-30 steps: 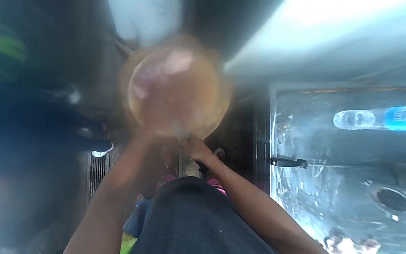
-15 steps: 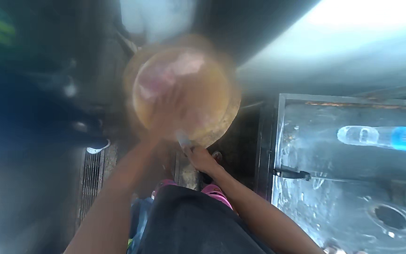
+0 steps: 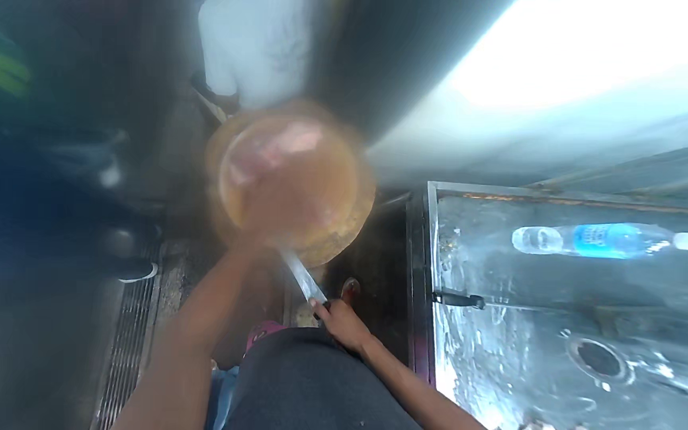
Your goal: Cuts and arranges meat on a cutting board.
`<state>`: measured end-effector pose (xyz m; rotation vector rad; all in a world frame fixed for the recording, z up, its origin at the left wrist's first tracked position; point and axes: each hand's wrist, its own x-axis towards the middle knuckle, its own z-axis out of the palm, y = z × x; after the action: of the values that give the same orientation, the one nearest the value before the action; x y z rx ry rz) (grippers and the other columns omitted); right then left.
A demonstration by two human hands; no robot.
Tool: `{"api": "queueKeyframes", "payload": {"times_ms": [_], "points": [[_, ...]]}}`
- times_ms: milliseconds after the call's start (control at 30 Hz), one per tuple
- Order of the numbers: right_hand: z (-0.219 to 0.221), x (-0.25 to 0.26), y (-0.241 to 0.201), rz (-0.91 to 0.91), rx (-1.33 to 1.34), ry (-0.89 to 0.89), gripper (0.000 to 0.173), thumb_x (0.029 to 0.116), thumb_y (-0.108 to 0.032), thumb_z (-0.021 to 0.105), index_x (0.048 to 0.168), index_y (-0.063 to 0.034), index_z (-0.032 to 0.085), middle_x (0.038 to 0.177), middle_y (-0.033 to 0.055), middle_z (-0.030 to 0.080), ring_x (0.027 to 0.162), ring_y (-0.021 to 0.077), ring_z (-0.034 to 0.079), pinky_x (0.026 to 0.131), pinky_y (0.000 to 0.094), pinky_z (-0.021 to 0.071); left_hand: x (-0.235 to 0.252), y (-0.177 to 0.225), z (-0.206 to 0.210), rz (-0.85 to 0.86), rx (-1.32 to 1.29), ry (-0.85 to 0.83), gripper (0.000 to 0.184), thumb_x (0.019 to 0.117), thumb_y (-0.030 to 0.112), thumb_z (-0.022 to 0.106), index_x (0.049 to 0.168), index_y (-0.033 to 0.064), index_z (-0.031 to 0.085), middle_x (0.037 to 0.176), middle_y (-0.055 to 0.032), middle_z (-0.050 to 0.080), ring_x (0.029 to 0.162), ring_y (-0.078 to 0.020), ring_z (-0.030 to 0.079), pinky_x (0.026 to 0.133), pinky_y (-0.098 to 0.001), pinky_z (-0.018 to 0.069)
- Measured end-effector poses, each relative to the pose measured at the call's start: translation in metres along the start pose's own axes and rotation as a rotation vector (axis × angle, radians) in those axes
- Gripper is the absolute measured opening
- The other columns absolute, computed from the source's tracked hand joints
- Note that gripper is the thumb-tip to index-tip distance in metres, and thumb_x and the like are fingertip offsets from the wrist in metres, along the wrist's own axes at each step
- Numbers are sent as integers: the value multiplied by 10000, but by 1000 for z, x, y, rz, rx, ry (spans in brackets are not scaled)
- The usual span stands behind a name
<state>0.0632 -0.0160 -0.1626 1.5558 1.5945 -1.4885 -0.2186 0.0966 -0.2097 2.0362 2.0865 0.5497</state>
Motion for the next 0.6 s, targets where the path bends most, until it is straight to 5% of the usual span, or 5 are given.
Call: {"api": "queueKeyframes", "payload": {"times_ms": [133,200,300,433,600], "points": [[-4,-26,60,8,-11,119,667,1015,-675,427,968,-69,702,851,128,685,838,286,688,803,534,554,-40,-17,-20,-283,-60,241,367,1018,322,562,1340,167,649,1441,-116,555,1341,-337,501,1095,-567,414],[-14,-33,76,22,34,134,649,1027,-653,435,940,-58,680,773,115,651,707,259,664,702,496,562,-42,7,-26,-340,-29,127,407,995,419,603,1254,119,692,1332,-189,607,1260,-401,553,1049,-604,435],[-26,-30,79,47,93,91,678,1025,-670,423,908,-43,653,686,100,615,562,225,622,579,436,560,-40,30,-13,-357,43,-120,533,969,614,581,1264,181,677,1265,-147,618,1227,-362,564,1029,-578,450],[-53,-29,59,48,102,34,667,1028,-673,413,926,-61,657,638,60,601,503,173,598,524,363,548,-68,11,-39,-502,-51,-136,359,1017,337,590,1267,93,673,1309,-164,646,1192,-353,628,1029,-576,479],[-74,-17,34,28,172,78,669,1030,-673,410,939,-52,642,631,52,586,492,164,577,519,354,535,-58,25,-69,-669,-295,-150,301,1039,246,552,1208,40,693,1093,-148,723,1019,-265,706,945,-483,560]]}}
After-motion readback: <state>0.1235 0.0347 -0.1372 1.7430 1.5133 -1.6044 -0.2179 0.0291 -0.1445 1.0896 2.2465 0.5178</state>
